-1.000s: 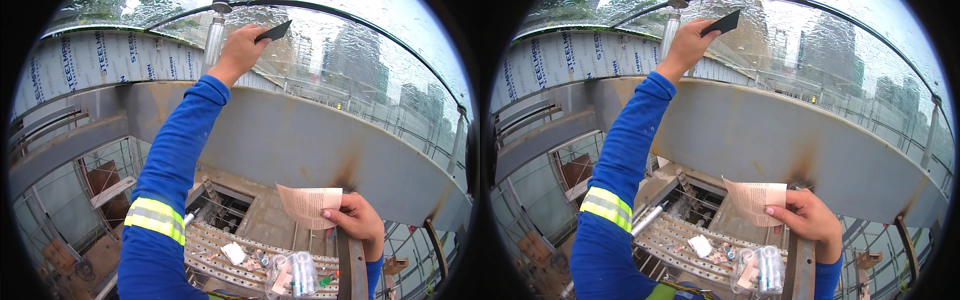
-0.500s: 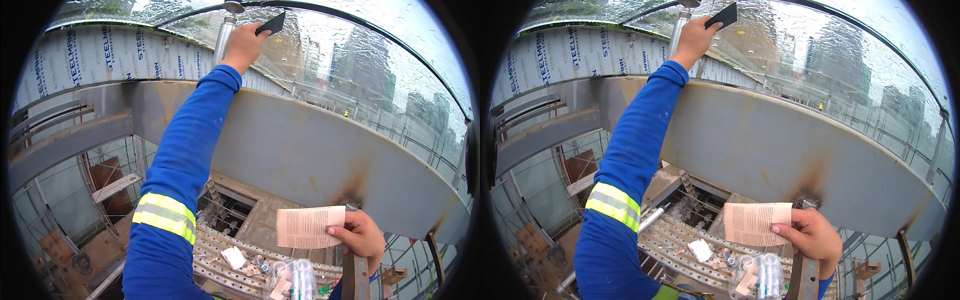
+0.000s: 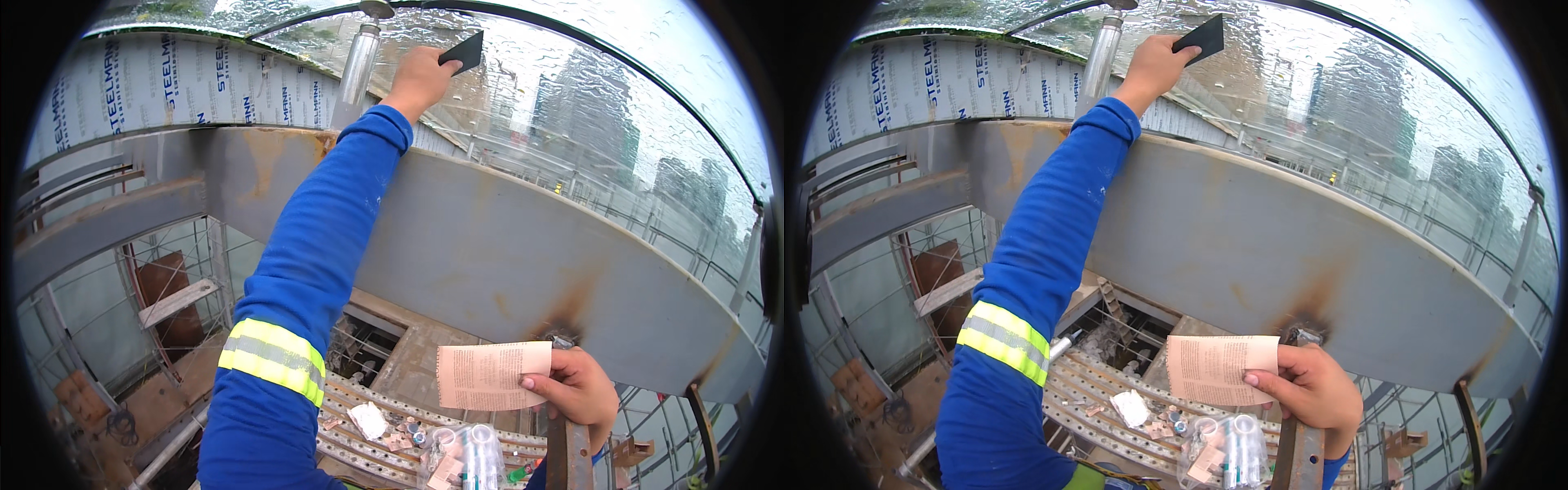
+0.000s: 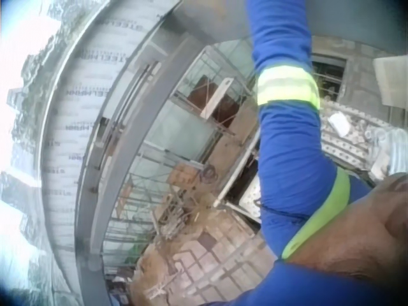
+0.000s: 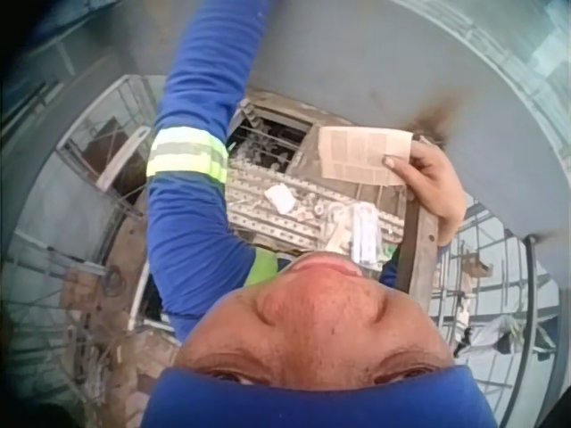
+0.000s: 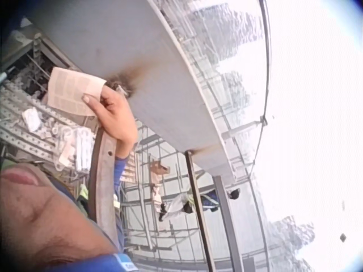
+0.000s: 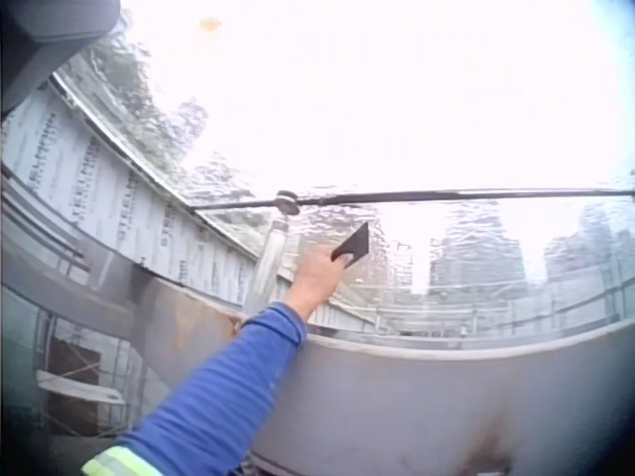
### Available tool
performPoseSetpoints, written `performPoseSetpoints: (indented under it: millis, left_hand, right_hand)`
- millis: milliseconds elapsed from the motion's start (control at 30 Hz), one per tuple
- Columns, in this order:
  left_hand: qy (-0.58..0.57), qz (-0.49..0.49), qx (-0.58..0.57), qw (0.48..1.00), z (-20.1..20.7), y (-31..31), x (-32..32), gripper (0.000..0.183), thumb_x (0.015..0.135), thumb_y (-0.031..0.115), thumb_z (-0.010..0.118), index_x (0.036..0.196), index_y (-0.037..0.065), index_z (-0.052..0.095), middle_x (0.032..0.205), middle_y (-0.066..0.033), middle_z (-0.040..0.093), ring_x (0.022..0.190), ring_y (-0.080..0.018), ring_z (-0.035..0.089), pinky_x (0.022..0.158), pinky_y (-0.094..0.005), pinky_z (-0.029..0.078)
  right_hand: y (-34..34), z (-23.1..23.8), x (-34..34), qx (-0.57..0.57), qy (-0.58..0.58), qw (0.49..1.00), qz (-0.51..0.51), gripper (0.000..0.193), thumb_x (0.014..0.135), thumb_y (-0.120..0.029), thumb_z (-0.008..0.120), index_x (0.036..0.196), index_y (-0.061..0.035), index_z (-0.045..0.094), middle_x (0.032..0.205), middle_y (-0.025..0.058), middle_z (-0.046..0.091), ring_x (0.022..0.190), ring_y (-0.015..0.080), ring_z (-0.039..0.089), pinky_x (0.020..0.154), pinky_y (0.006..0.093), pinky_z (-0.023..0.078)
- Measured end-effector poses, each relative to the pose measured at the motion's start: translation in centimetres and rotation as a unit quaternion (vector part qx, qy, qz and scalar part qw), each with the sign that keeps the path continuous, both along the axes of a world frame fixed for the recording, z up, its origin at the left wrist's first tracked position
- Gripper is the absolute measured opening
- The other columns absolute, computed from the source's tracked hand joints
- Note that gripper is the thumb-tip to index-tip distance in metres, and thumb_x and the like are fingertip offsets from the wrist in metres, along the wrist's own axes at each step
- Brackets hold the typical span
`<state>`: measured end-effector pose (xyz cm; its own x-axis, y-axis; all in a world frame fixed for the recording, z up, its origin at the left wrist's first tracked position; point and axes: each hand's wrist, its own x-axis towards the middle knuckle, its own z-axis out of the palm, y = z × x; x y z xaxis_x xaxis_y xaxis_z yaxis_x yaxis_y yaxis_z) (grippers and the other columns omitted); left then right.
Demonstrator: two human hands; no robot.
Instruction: The person sets down a caulking gun, picks up a scraper blade and paper, and scrapes sealant from the glass canopy overhead, wiping residue onto the paper.
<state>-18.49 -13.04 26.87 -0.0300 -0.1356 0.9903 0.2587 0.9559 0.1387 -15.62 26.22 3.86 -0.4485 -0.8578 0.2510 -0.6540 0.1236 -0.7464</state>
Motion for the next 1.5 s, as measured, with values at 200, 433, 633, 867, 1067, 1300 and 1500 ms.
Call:
performPoseSetpoints:
  millis: [200, 433, 633, 867, 1067, 1300, 1500]
  left_hand:
    - [0.126, 0.044, 0.009, 0.991, 0.9, -2.5, 0.9, 0.028, 0.089, 0.033, 0.064, 0.091, 0.006, 0.075, 0.079, -0.0187, 0.069, 0.076, -0.0399, 0.065, 0.072, -0.0476, 0.050]
    - [0.144, 0.059, 0.025, 0.988, 1.3, -3.2, 1.0, 0.032, 0.090, 0.037, 0.065, 0.094, 0.007, 0.074, 0.071, -0.0134, 0.068, 0.067, -0.0327, 0.064, 0.063, -0.0415, 0.049]
    - [0.155, 0.003, 0.035, 0.987, 1.9, -2.9, 0.7, 0.033, 0.088, 0.038, 0.067, 0.090, 0.006, 0.074, 0.067, -0.0124, 0.067, 0.063, -0.0285, 0.064, 0.061, -0.0410, 0.048]
    - [0.184, -0.006, 0.046, 0.982, 2.4, -2.3, 0.5, 0.028, 0.086, 0.031, 0.069, 0.089, 0.003, 0.075, 0.073, -0.0190, 0.069, 0.071, -0.0382, 0.066, 0.068, -0.0440, 0.051]
    - [0.178, -0.029, 0.046, 0.983, 2.6, -2.9, 1.1, 0.028, 0.086, 0.030, 0.069, 0.087, 0.003, 0.074, 0.071, -0.0192, 0.068, 0.068, -0.0379, 0.065, 0.064, -0.0436, 0.049]
    - [0.193, -0.014, 0.032, 0.980, 2.8, -3.4, 0.7, 0.027, 0.085, 0.030, 0.070, 0.087, 0.003, 0.074, 0.070, -0.0194, 0.067, 0.067, -0.0379, 0.064, 0.065, -0.0441, 0.049]
    - [0.183, -0.011, 0.037, 0.982, 2.7, -3.5, 0.3, 0.029, 0.084, 0.032, 0.070, 0.088, 0.004, 0.075, 0.069, -0.0193, 0.067, 0.068, -0.0374, 0.065, 0.066, -0.0443, 0.050]
  right_hand:
    - [0.0, 0.1, 0.0, 0.005, 0.013, 1.000, 0.016, 0.020, 0.094, -0.014, 0.066, 0.107, 0.0009, 0.069, 0.060, 0.0018, 0.063, 0.043, 0.0053, 0.054, 0.040, 0.0203, 0.041]
    - [0.0, 0.2, 0.0, 0.009, 0.010, 1.000, 0.009, 0.020, 0.094, -0.014, 0.066, 0.107, 0.0015, 0.069, 0.059, 0.0018, 0.063, 0.044, 0.0057, 0.056, 0.040, 0.0206, 0.042]
    - [0.0, 0.2, -0.1, 0.017, 0.013, 1.000, 0.000, 0.019, 0.093, -0.013, 0.066, 0.107, 0.0010, 0.069, 0.061, 0.0027, 0.064, 0.048, 0.0062, 0.059, 0.041, 0.0207, 0.044]
    - [0.0, 0.4, 0.2, 0.015, -0.015, 1.000, -0.020, 0.021, 0.092, -0.014, 0.068, 0.107, 0.0008, 0.069, 0.066, 0.0026, 0.066, 0.049, 0.0068, 0.059, 0.043, 0.0210, 0.045]
    - [0.0, 0.2, -0.1, 0.019, -0.018, 1.000, -0.014, 0.022, 0.092, -0.013, 0.068, 0.108, 0.0010, 0.069, 0.066, 0.0027, 0.067, 0.048, 0.0059, 0.058, 0.043, 0.0202, 0.044]
    - [0.1, 0.2, -0.1, 0.014, -0.015, 1.000, -0.006, 0.021, 0.092, -0.012, 0.068, 0.107, 0.0013, 0.069, 0.067, 0.0026, 0.067, 0.050, 0.0057, 0.059, 0.043, 0.0200, 0.045]
    - [0.0, 0.3, 0.2, 0.010, -0.030, 0.999, -0.011, 0.019, 0.092, -0.011, 0.068, 0.107, 0.0016, 0.069, 0.068, 0.0030, 0.067, 0.049, 0.0056, 0.059, 0.044, 0.0195, 0.046]
